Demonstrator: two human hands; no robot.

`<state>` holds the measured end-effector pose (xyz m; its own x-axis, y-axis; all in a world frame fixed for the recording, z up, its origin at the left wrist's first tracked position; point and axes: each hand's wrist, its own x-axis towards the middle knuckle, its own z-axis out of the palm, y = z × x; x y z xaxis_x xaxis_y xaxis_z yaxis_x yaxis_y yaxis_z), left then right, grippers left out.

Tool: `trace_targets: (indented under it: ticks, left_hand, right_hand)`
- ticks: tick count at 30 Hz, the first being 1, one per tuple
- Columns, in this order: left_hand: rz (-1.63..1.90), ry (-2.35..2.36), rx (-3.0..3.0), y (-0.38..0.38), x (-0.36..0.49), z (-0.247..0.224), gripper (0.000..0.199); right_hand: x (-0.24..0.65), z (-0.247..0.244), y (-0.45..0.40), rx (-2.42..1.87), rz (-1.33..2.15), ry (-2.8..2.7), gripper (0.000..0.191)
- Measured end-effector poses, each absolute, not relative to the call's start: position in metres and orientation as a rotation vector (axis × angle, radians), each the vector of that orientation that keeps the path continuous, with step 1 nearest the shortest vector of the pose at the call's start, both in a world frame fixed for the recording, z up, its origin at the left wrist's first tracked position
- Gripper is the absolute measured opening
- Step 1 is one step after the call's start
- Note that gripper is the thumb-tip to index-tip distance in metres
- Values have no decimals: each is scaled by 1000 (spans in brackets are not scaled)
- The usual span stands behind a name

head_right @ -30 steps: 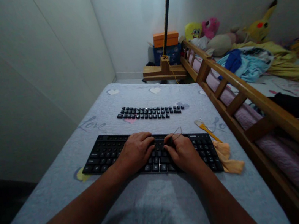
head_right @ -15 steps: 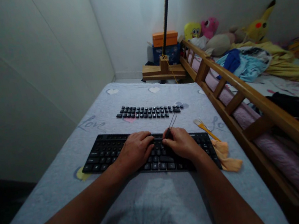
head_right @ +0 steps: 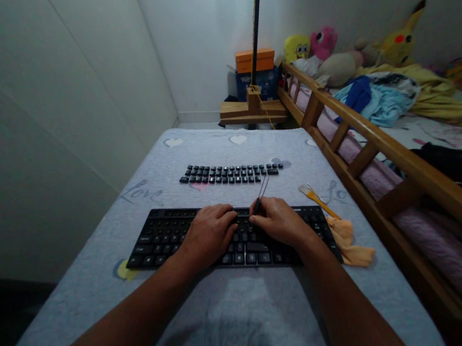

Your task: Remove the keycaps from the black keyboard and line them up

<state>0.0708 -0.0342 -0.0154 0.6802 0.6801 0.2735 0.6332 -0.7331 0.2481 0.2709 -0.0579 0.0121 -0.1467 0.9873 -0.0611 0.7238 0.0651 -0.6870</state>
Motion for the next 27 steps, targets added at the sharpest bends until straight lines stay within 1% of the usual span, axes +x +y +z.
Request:
trace_targets:
  ticks: [11, 15, 20, 27]
  left_hand:
    - [542, 1093, 2755, -35, 70, -17, 17]
    - [534, 1100, 2754, -35, 71, -16, 17]
    - [523, 1105, 2757, -36, 70, -16, 17]
    - [549, 1098, 2764, -36, 70, -19, 17]
  right_hand:
    - [262, 3, -89, -1607, 606, -1939, 11]
    - [262, 2, -90, -1605, 512, -2014, 5]
    - [262, 0, -91, -1634, 506, -2033, 8]
    - [261, 0, -92, -1661, 434, -1981, 4]
